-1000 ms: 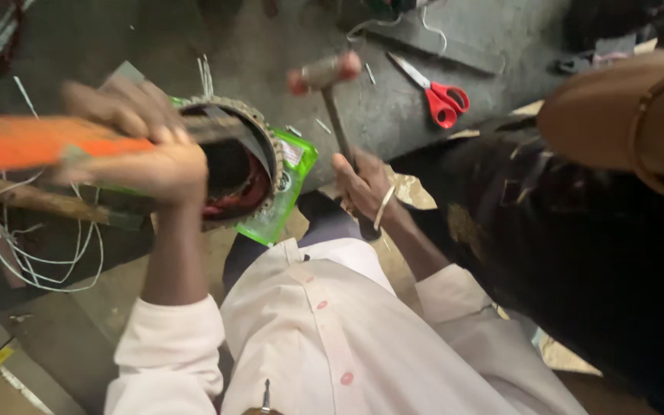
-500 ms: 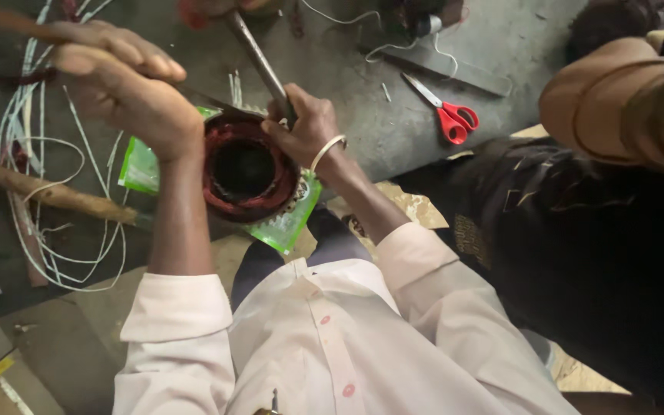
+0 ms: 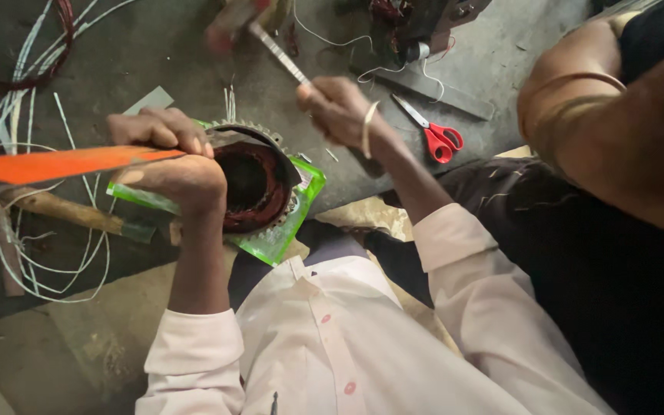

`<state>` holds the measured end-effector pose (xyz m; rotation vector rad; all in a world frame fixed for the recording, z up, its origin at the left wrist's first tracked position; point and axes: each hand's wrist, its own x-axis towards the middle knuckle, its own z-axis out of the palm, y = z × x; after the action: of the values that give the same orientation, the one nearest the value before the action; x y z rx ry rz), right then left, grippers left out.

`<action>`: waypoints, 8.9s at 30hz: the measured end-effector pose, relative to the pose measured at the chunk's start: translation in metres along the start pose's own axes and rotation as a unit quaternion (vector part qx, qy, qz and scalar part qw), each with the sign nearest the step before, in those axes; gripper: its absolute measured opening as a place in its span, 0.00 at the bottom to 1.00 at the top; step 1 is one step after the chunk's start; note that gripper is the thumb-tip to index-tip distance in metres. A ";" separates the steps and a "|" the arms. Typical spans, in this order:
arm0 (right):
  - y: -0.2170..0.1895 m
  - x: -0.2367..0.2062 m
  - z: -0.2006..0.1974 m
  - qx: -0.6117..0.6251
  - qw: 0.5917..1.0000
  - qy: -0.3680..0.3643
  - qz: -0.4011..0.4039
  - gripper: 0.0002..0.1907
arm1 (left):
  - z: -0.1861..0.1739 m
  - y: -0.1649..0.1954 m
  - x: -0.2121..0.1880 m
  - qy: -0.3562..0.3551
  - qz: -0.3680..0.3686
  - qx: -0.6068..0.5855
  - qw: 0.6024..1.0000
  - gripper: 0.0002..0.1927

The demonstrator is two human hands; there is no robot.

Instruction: The person works on a copper-wound motor stator resting on a green plastic bag on the workbench. They press and seat insulation material into the stator slots by hand, reposition the stator, and use a mallet and a flat blade to tap and adjust the windings and slot liners.

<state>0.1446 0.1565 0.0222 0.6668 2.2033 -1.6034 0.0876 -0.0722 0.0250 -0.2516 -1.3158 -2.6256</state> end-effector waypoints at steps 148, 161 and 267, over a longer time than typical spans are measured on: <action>0.011 -0.033 0.078 -0.223 0.947 0.185 -0.139 0.17 | -0.248 0.184 -0.097 0.104 -0.155 0.340 0.922 0.40; -0.021 0.016 0.079 -0.212 0.821 0.200 -0.491 0.09 | -0.171 0.213 -0.063 0.050 -0.057 0.385 0.920 0.49; 0.187 -0.012 0.029 -0.210 0.932 0.295 0.016 0.35 | 0.066 0.023 0.032 -0.211 0.051 0.170 0.961 0.16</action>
<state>0.2579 0.1746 -0.1293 1.1484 2.8077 -0.9206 0.0663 -0.0358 0.0892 -0.8337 -1.7990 -2.2833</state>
